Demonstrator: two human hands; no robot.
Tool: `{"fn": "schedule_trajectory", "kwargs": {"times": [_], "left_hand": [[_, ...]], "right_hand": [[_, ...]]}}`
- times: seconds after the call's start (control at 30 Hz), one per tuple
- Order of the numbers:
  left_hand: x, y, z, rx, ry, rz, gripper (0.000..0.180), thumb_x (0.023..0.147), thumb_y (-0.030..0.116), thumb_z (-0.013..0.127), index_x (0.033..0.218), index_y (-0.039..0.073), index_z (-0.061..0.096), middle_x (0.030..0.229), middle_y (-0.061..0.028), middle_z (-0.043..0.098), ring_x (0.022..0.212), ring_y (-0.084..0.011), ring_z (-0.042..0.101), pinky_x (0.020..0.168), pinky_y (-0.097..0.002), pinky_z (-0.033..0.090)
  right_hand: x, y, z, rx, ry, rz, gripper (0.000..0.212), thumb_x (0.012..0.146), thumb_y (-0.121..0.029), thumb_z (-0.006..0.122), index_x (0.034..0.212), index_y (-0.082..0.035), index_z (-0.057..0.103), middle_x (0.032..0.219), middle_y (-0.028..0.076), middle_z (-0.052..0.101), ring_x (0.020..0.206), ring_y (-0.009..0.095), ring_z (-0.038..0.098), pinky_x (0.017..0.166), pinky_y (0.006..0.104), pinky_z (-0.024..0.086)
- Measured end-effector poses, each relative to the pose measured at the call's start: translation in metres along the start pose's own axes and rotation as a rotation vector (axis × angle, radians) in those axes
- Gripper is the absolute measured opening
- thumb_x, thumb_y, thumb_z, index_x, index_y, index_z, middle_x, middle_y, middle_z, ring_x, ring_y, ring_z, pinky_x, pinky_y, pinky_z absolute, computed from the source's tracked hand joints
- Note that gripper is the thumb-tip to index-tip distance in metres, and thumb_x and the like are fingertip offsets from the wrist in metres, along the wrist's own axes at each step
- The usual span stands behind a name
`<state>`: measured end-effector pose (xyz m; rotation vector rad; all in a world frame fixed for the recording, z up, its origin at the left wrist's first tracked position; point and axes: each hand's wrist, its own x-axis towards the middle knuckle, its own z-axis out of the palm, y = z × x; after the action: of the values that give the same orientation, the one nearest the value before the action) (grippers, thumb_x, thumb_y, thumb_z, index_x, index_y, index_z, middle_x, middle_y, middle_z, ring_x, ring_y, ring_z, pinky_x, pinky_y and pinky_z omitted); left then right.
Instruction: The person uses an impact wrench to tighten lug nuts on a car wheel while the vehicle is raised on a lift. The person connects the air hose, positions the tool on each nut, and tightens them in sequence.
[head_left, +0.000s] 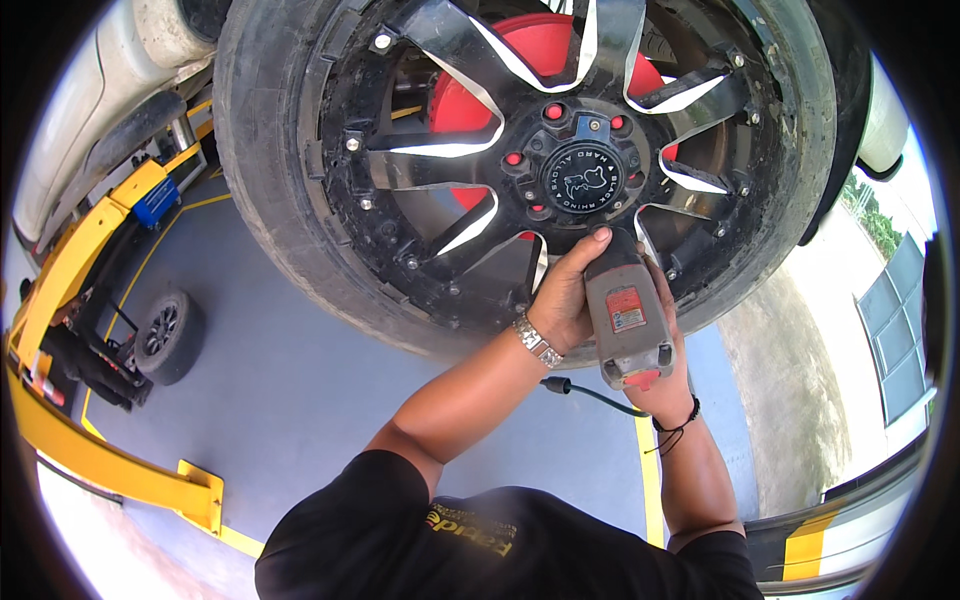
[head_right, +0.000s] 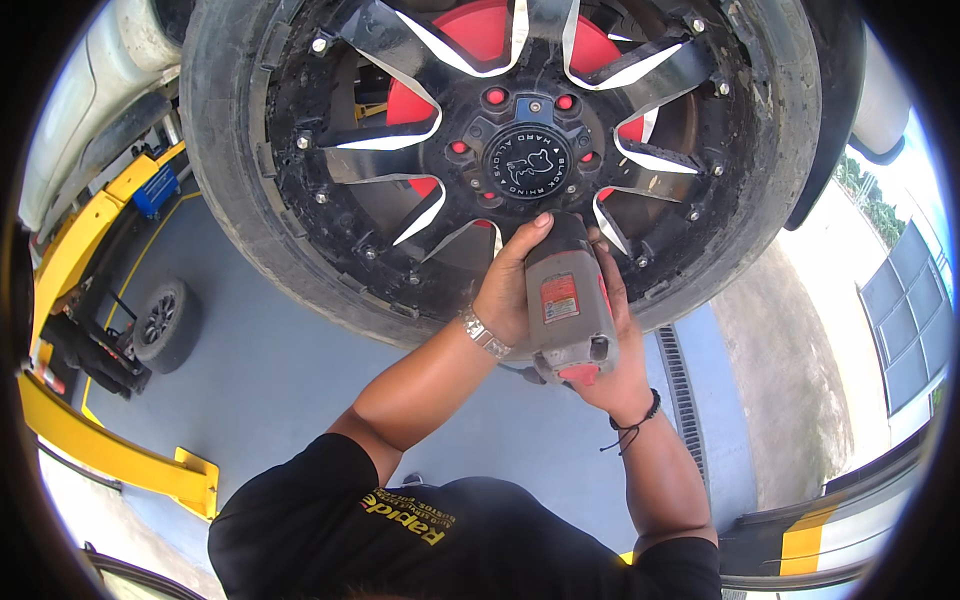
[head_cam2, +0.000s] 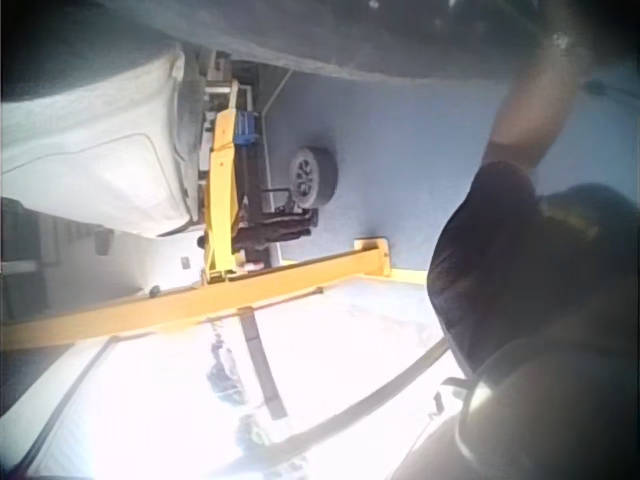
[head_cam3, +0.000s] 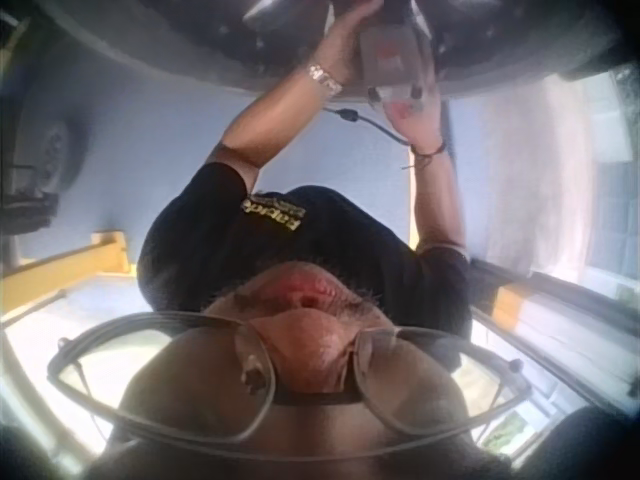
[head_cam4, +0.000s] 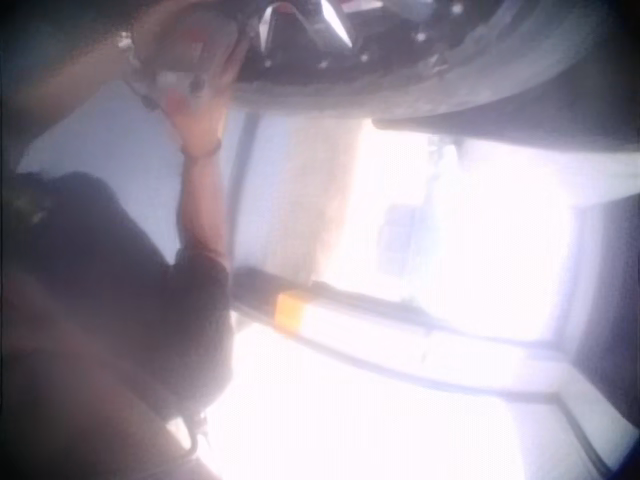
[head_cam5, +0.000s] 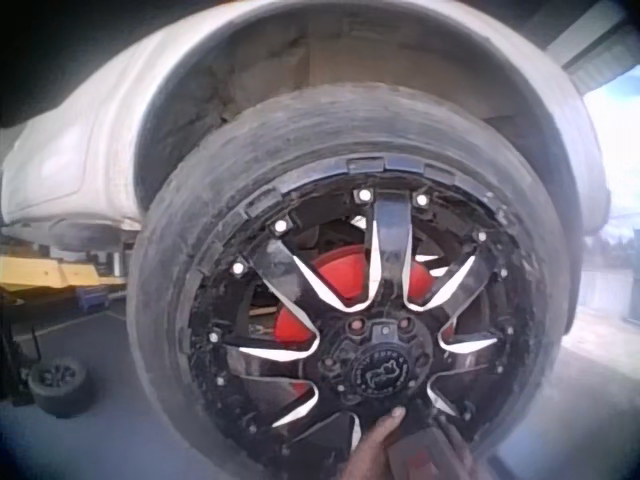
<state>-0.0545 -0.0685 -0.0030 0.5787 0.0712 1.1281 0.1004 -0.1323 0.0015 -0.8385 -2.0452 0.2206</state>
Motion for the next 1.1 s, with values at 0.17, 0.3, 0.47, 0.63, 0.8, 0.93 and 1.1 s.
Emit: {"fn": "schedule_trajectory", "kwargs": {"times": [0.17, 0.3, 0.47, 0.63, 0.8, 0.93, 1.1], "left_hand": [[0.009, -0.002, 0.007, -0.087, -0.048, 0.091, 0.035, 0.089, 0.033, 0.066, 0.111, 0.007, 0.061, 0.110, -0.0082, 0.065, 0.099, -0.0222, 0.064, 0.088, -0.0404, 0.054], [-0.001, -0.001, 0.020, -0.063, 0.008, -0.025, 0.041, 0.088, 0.031, 0.067, 0.114, 0.003, 0.056, 0.109, -0.0112, 0.064, 0.098, -0.0220, 0.064, 0.090, -0.0400, 0.054], [-0.065, -0.016, 0.050, 0.082, -0.063, -0.022, 0.037, 0.090, 0.026, 0.068, 0.115, 0.003, 0.054, 0.111, -0.0105, 0.063, 0.102, -0.0198, 0.063, 0.093, -0.0380, 0.052], [-0.064, 0.023, 0.072, 0.115, -0.166, 0.117, 0.036, 0.091, 0.029, 0.068, 0.115, 0.005, 0.056, 0.113, -0.0115, 0.063, 0.102, -0.0211, 0.064, 0.092, -0.0400, 0.053], [-0.036, 0.072, 0.080, 0.133, -0.197, 0.172, 0.039, 0.092, 0.037, 0.066, 0.113, 0.005, 0.059, 0.109, -0.0133, 0.066, 0.101, -0.0243, 0.066, 0.090, -0.0447, 0.054], [-0.016, 0.089, 0.075, 0.144, -0.198, 0.118, 0.040, 0.092, 0.041, 0.065, 0.111, 0.006, 0.060, 0.106, -0.0107, 0.067, 0.099, -0.0222, 0.066, 0.090, -0.0424, 0.053], [-0.023, 0.092, 0.077, 0.129, 0.017, 0.290, 0.048, 0.091, 0.048, 0.067, 0.108, 0.004, 0.060, 0.100, -0.0060, 0.066, 0.093, -0.0155, 0.064, 0.086, -0.0344, 0.051]], "right_hand": [[-0.001, 0.001, -0.003, -0.051, -0.007, 0.043, 0.088, 0.077, -0.025, 0.076, 0.149, 0.000, 0.031, 0.151, 0.023, 0.038, 0.130, 0.033, 0.052, 0.101, 0.0381, 0.047], [-0.017, -0.023, 0.003, 0.072, 0.137, 0.176, 0.074, 0.079, -0.004, 0.072, 0.145, -0.002, 0.039, 0.115, 0.013, 0.066, 0.097, 0.021, 0.066, 0.083, 0.0344, 0.054], [-0.067, -0.082, 0.006, 0.524, 0.334, 0.374, 0.047, 0.080, -0.002, 0.071, 0.125, -0.003, 0.057, 0.104, 0.008, 0.067, 0.087, 0.016, 0.067, 0.076, 0.0302, 0.054], [-0.050, -0.086, -0.006, 0.298, 0.168, 0.339, 0.033, 0.083, -0.001, 0.070, 0.115, -0.003, 0.062, 0.096, 0.006, 0.068, 0.086, 0.015, 0.066, 0.076, 0.0292, 0.052], [0.013, -0.077, -0.005, -0.112, 0.101, -0.023, 0.027, 0.084, 0.001, 0.069, 0.111, -0.001, 0.064, 0.095, 0.007, 0.069, 0.087, 0.016, 0.065, 0.076, 0.0308, 0.051], [0.033, -0.086, 0.005, -0.082, 0.173, 0.181, 0.016, 0.080, -0.006, 0.072, 0.096, -0.006, 0.071, 0.090, 0.008, 0.071, 0.083, 0.023, 0.068, 0.070, 0.0350, 0.053], [0.062, -0.094, -0.010, -0.207, 0.025, 0.156, 0.031, 0.078, -0.007, 0.074, 0.108, -0.003, 0.066, 0.101, 0.010, 0.070, 0.091, 0.022, 0.068, 0.078, 0.0330, 0.053]]}}
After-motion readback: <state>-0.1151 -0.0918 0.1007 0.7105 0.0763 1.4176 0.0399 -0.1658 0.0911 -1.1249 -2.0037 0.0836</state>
